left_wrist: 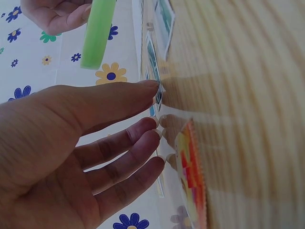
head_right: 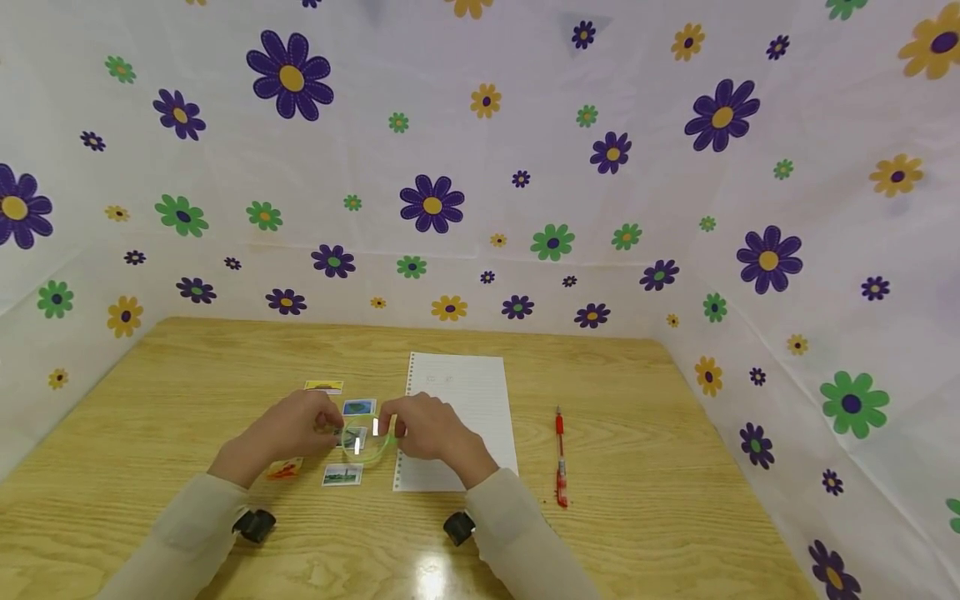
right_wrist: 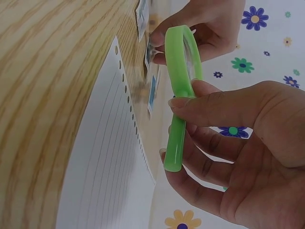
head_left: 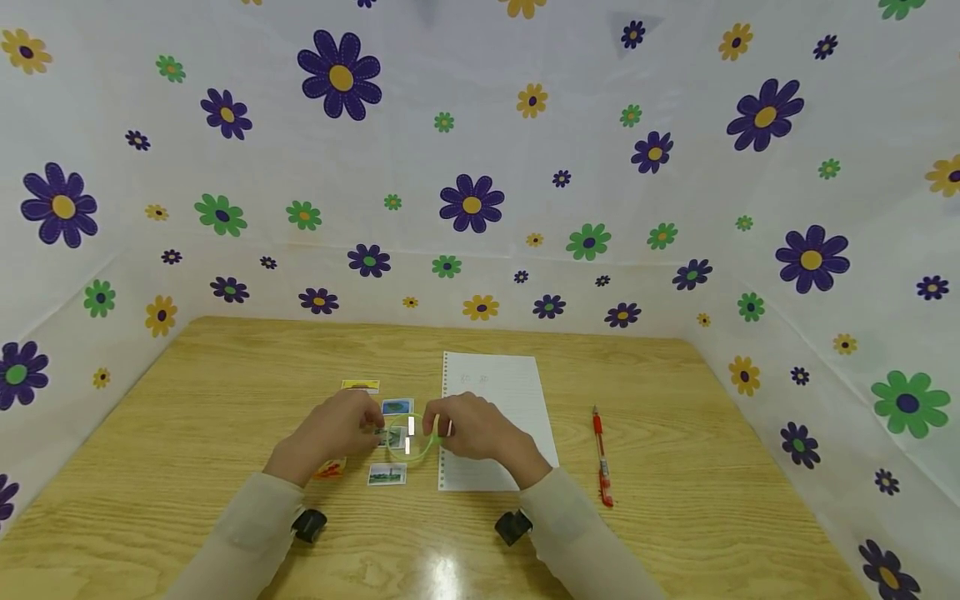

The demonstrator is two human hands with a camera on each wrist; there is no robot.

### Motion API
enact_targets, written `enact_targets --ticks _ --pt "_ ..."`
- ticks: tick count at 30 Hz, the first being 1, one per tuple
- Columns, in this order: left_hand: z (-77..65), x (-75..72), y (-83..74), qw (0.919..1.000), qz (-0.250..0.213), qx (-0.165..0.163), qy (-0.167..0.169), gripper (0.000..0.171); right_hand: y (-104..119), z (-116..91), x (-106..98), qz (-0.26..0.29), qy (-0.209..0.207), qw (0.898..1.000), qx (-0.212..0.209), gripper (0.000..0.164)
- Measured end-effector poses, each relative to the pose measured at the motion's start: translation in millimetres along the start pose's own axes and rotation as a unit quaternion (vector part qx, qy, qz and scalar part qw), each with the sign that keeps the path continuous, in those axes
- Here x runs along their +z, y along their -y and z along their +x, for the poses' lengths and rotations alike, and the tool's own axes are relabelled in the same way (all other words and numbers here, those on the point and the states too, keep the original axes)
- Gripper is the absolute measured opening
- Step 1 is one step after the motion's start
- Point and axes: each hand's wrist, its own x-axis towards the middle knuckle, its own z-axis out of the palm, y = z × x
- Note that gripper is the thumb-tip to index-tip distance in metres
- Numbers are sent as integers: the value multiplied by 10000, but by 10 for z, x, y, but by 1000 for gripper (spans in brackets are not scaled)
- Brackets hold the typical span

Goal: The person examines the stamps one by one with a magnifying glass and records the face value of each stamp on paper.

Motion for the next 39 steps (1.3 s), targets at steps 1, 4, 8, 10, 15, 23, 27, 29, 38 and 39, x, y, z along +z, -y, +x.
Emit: enact_targets --ticks 1,4,8,10,15,23,27,29,38,39 --pt "0 -1 0 10000 -3 7 0 12 2 2 -1 4 7 10000 5 19" --pt "0 -4 -1 10000 0 14 5 11 6 8 -2 -8 22 10000 20 19" --pt "-1 -11 -5 10000 10 -4 23 11 4 6 -11 -31 22 10000 -14 19" --pt "-3 -13 -11 10000 2 -1 23 11 -7 -4 -26 -3 2 10000 -46 18" --pt "-7 -7 -24 9999 -21 149 -30 11 -104 -88 -126 275 -108 9996 -41 18" --pt "-12 -15 -7 9999 26 101 -77 12 -371 -350 -427 631 -246 9974 253 19" --pt "-7 -16 -3 10000 8 80 -49 13 -559 -514 -552 636 -366 9959 521 19" --pt "-3 -15 -1 9999 7 105 -56 12 -659 -604 -604 668 -453 9946 658 20" --pt "-5 -12 2 9999 5 126 -72 11 -1011 -1014 -793 706 -825 9875 1140 20" --pt "-3 -7 3 9999 5 122 -69 11 -1042 -1058 -807 702 -854 9867 1190 20"
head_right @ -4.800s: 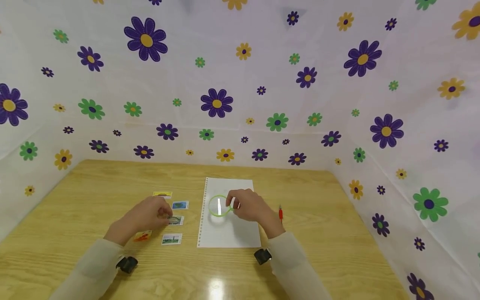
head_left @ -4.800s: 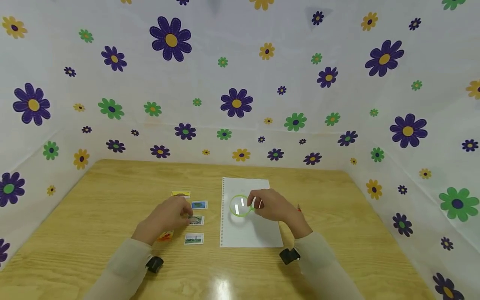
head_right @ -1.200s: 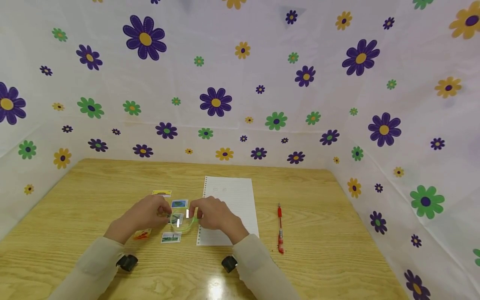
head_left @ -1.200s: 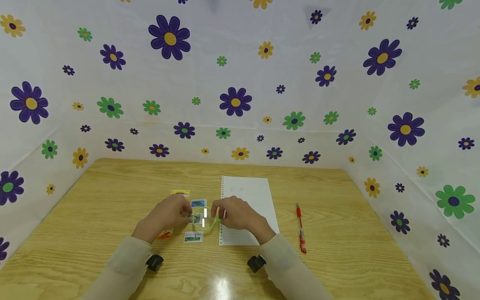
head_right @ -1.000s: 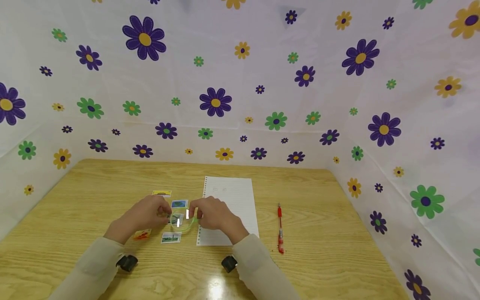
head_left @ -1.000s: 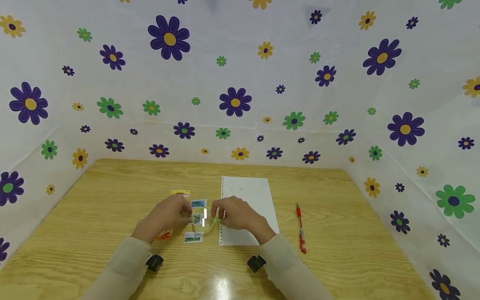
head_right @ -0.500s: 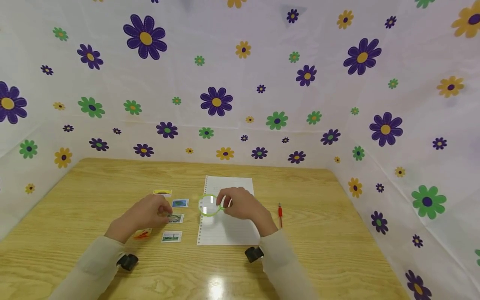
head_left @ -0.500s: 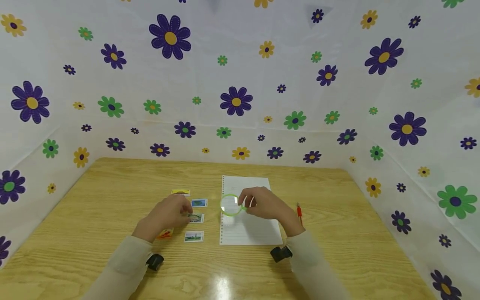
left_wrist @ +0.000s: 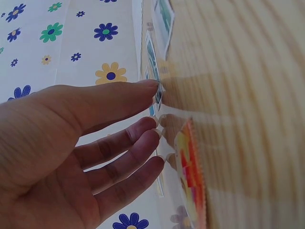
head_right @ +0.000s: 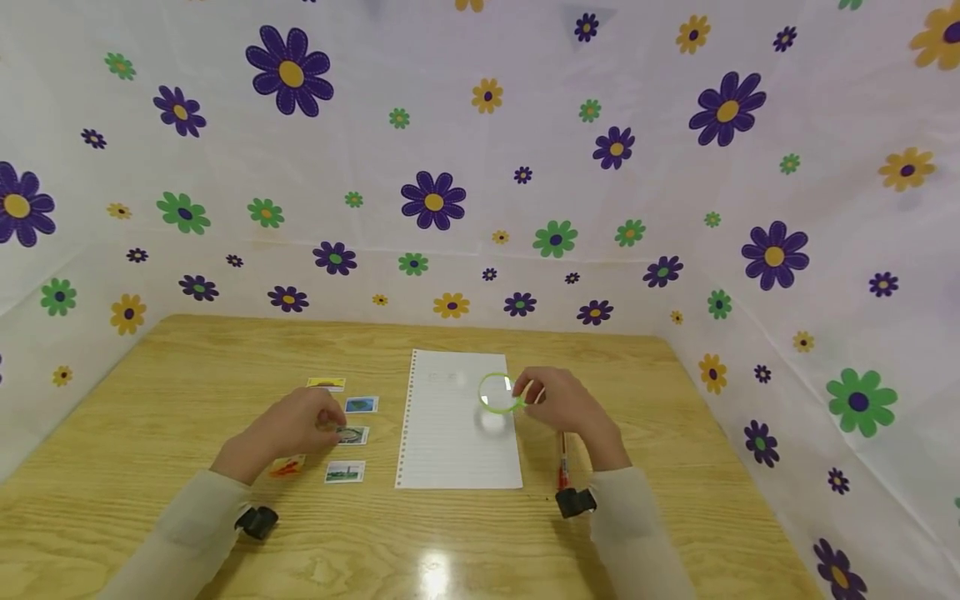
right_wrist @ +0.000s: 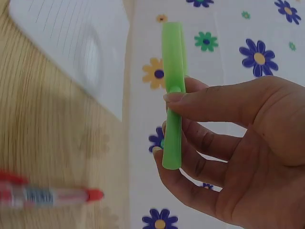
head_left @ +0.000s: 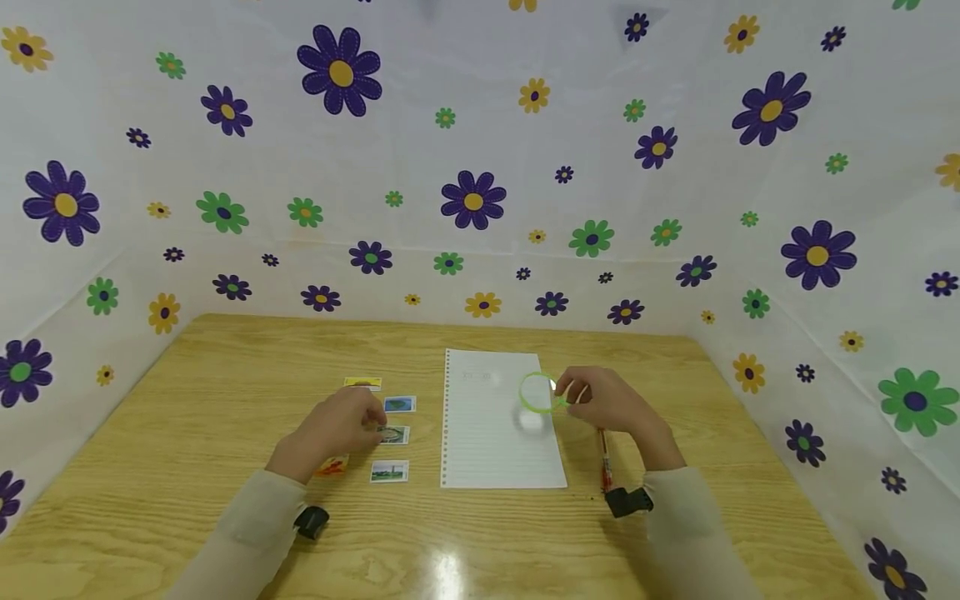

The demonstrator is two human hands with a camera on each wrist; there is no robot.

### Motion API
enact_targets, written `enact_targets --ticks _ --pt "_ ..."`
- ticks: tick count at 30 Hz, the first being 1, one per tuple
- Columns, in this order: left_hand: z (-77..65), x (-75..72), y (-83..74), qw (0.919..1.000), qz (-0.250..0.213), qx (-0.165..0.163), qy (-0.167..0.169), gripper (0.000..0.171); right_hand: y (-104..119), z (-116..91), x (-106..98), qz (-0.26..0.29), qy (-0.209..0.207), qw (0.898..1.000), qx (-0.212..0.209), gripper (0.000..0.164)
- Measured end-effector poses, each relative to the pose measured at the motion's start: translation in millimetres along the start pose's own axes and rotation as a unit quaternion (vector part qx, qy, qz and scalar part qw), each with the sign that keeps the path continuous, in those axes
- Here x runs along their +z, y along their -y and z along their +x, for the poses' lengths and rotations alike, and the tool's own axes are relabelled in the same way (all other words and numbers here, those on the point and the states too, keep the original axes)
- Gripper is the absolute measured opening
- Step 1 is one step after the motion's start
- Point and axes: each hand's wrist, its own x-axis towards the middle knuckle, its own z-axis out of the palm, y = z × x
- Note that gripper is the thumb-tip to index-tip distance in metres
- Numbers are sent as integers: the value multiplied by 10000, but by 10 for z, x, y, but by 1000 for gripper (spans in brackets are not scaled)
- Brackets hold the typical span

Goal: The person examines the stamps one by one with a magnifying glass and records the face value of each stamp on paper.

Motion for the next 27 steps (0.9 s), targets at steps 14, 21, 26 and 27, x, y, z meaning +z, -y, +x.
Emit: enact_targets --ticks 14,21,26,27 --pt "-10 -11 -2 10000 -49 -1 7 11 -454 -302 -221 -318 -373 9981 367 19" --pt "-4 9 10 10000 3 36 0 10 -552 -443 -320 -315 -457 9972 509 17" --pt "-4 9 9 10000 24 3 -10 11 -614 -481 -327 -320 -479 9966 597 17" --pt "-6 10 7 10000 19 2 -12 11 -627 -490 -329 -314 -491 9964 614 17"
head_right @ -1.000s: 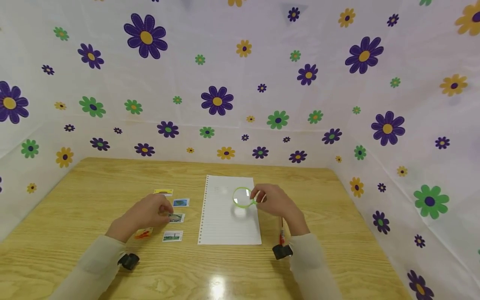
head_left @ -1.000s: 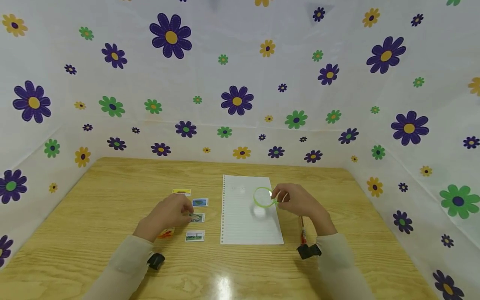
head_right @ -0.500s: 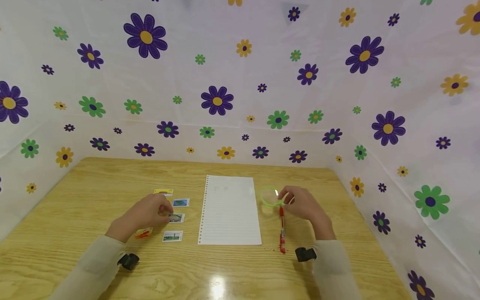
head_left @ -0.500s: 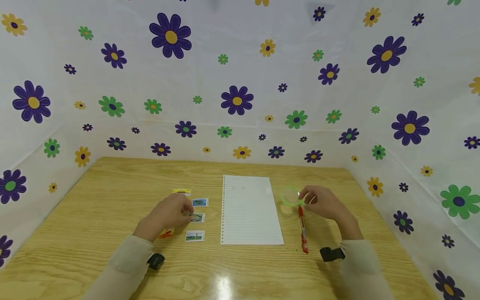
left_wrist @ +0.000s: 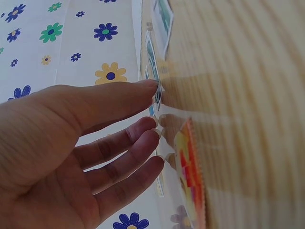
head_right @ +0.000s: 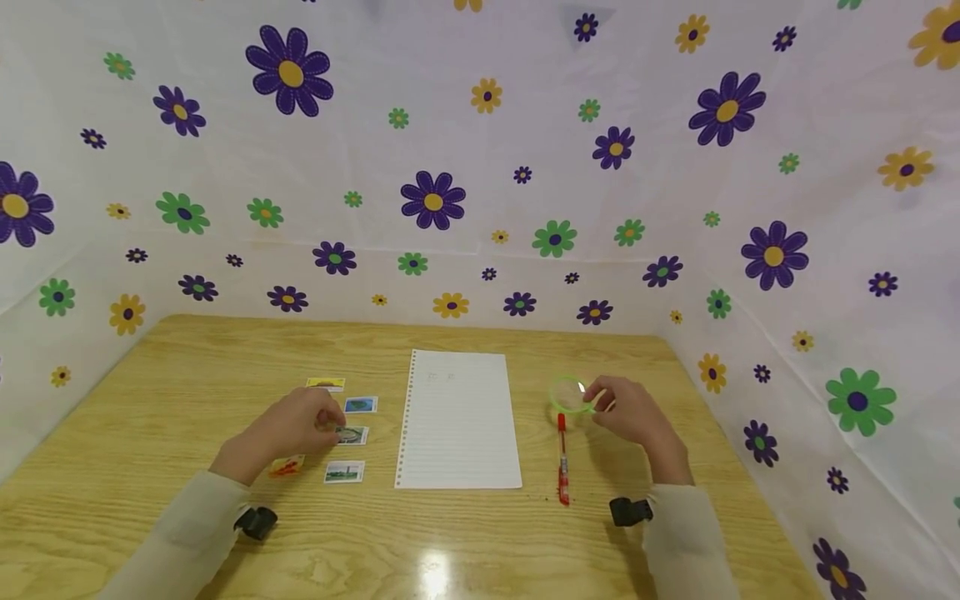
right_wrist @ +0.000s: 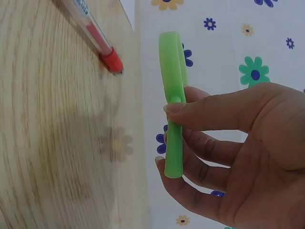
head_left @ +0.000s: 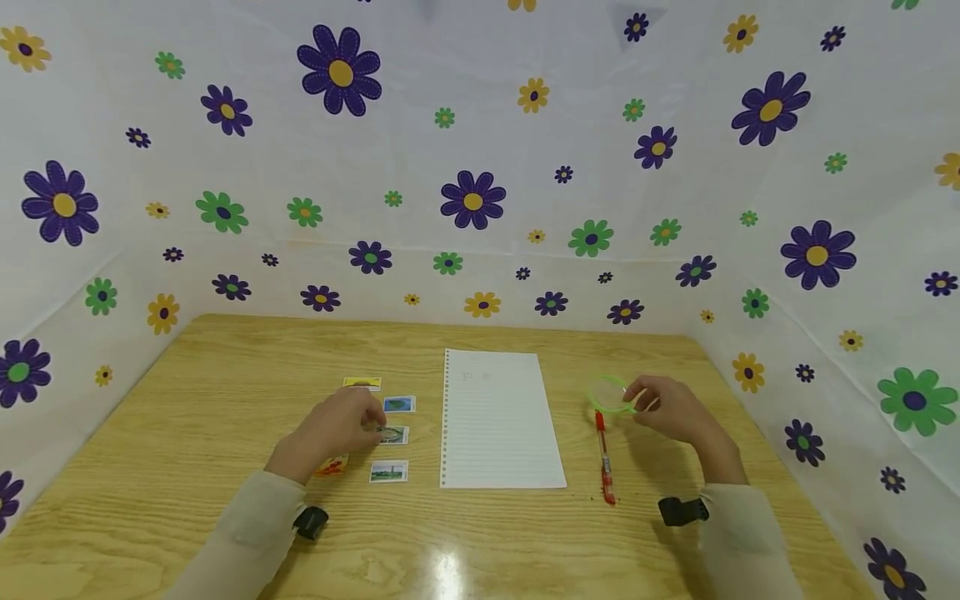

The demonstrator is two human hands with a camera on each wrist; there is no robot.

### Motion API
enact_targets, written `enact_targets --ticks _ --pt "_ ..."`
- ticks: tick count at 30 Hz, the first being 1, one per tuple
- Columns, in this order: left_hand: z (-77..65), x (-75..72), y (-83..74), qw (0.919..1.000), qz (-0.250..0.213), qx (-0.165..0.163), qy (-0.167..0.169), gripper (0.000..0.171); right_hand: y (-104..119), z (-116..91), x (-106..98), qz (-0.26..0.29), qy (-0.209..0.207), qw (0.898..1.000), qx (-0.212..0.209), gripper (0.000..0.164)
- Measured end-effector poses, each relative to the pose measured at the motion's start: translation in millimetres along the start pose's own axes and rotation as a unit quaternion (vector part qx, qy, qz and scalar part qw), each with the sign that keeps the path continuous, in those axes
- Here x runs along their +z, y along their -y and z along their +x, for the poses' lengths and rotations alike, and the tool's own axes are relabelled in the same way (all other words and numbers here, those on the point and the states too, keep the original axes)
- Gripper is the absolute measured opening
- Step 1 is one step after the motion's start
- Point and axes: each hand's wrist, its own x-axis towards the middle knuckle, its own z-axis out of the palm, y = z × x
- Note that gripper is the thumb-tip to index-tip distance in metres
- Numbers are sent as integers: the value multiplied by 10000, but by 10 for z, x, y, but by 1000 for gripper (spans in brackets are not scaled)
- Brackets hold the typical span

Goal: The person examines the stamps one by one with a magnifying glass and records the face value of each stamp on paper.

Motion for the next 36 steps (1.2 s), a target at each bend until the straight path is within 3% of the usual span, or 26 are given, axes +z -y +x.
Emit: enact_targets --ticks 11,23,36 --pt "1 -6 -1 10000 11 -45 23 11 -155 -43 -48 16 -93 9994 341 18" --pt "2 0 -5 9999 48 -107 11 11 -493 -88 -126 -136 -73 9964 835 20" --pt "13 4 20 10000 -1 -56 2 11 -606 -118 -177 -288 15 9901 1374 22"
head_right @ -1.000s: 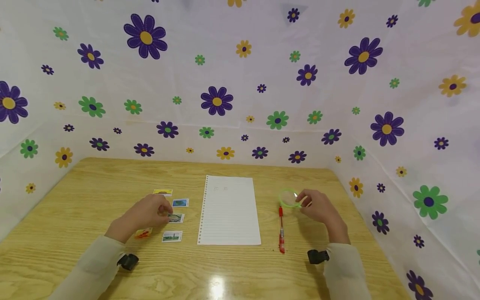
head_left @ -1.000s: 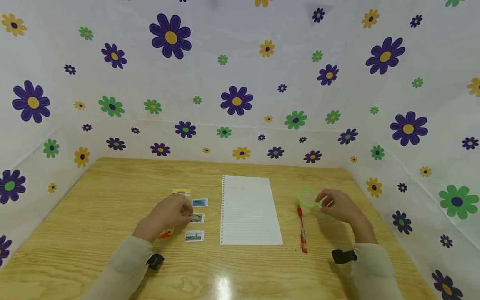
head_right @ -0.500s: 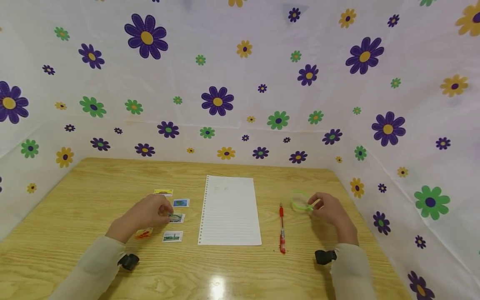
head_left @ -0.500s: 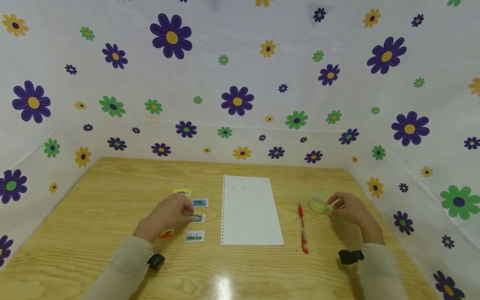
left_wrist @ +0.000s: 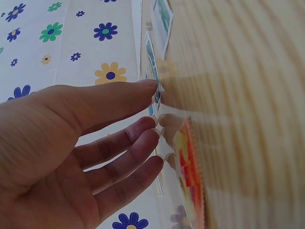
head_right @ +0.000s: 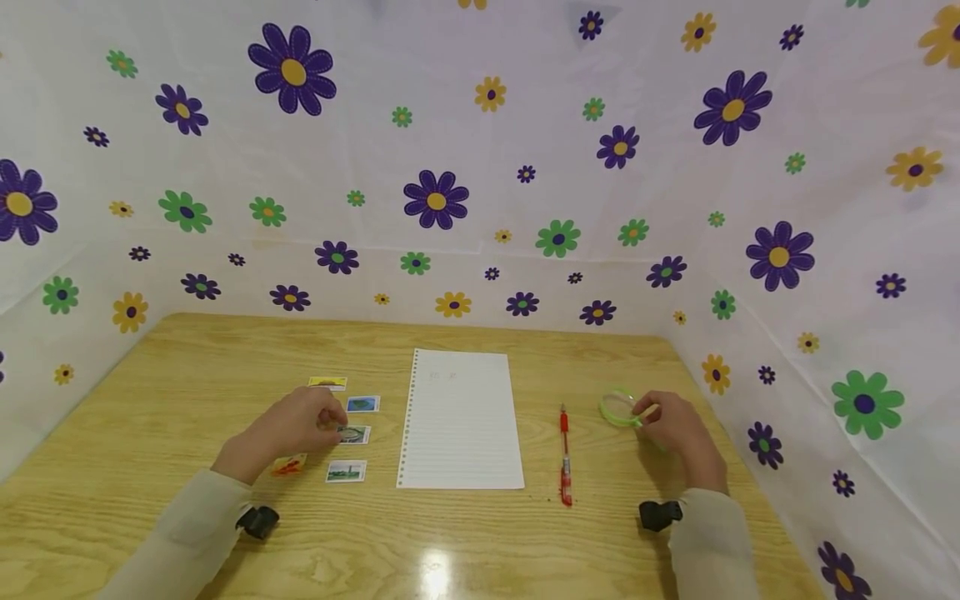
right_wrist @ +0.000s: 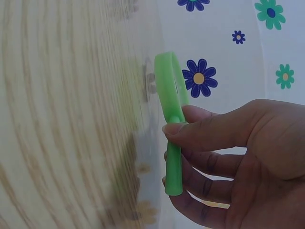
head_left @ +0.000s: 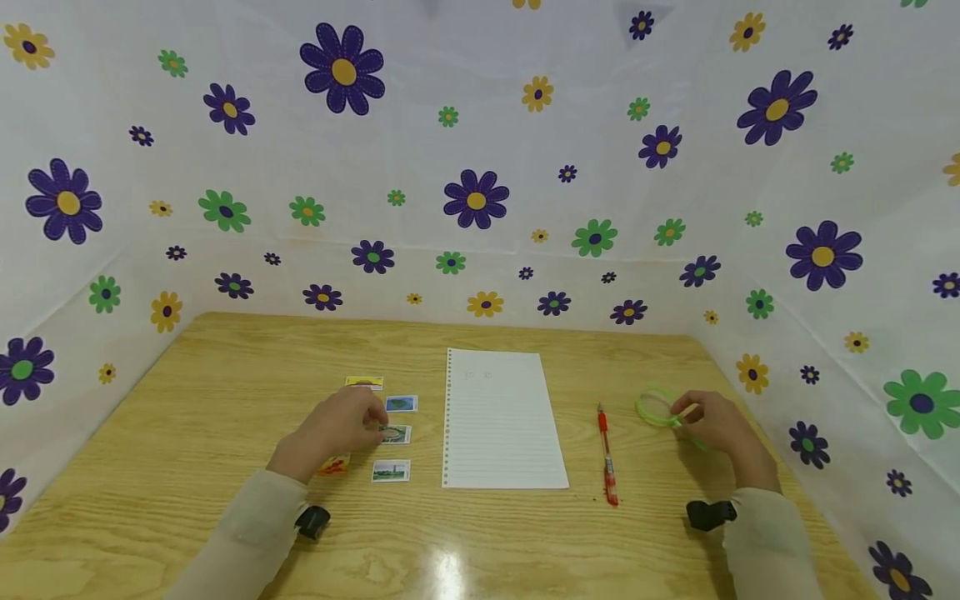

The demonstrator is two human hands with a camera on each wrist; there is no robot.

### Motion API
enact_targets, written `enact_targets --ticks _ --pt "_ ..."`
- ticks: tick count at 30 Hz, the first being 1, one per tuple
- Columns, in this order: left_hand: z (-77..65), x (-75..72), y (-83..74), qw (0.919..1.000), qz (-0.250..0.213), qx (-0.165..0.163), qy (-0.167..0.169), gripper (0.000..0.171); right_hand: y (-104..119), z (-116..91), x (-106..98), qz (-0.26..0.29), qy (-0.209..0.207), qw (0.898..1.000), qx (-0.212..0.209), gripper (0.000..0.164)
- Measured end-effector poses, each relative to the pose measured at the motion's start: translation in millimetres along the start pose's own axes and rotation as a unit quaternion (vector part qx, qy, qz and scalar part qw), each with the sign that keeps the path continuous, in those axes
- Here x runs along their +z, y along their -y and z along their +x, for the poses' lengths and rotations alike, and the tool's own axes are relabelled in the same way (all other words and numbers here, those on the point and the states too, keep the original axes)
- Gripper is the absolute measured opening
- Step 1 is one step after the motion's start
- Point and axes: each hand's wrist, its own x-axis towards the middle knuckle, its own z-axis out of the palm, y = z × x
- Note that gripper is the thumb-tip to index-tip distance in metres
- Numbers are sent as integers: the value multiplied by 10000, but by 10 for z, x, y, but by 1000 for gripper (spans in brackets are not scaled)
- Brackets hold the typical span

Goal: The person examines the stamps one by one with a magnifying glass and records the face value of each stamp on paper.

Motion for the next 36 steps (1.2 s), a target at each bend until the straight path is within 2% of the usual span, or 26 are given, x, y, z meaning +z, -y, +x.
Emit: enact_targets --ticks 11,21,36 --pt "-48 4 -34 9998 -15 -164 59 11 -66 -11 43 147 99 9997 160 22" --pt "-17 -3 -11 10000 -7 -36 18 11 -111 14 22 182 45 9997 182 23" --pt "-12 -10 -30 10000 4 -70 8 11 -146 9 11 195 34 9995 265 24"
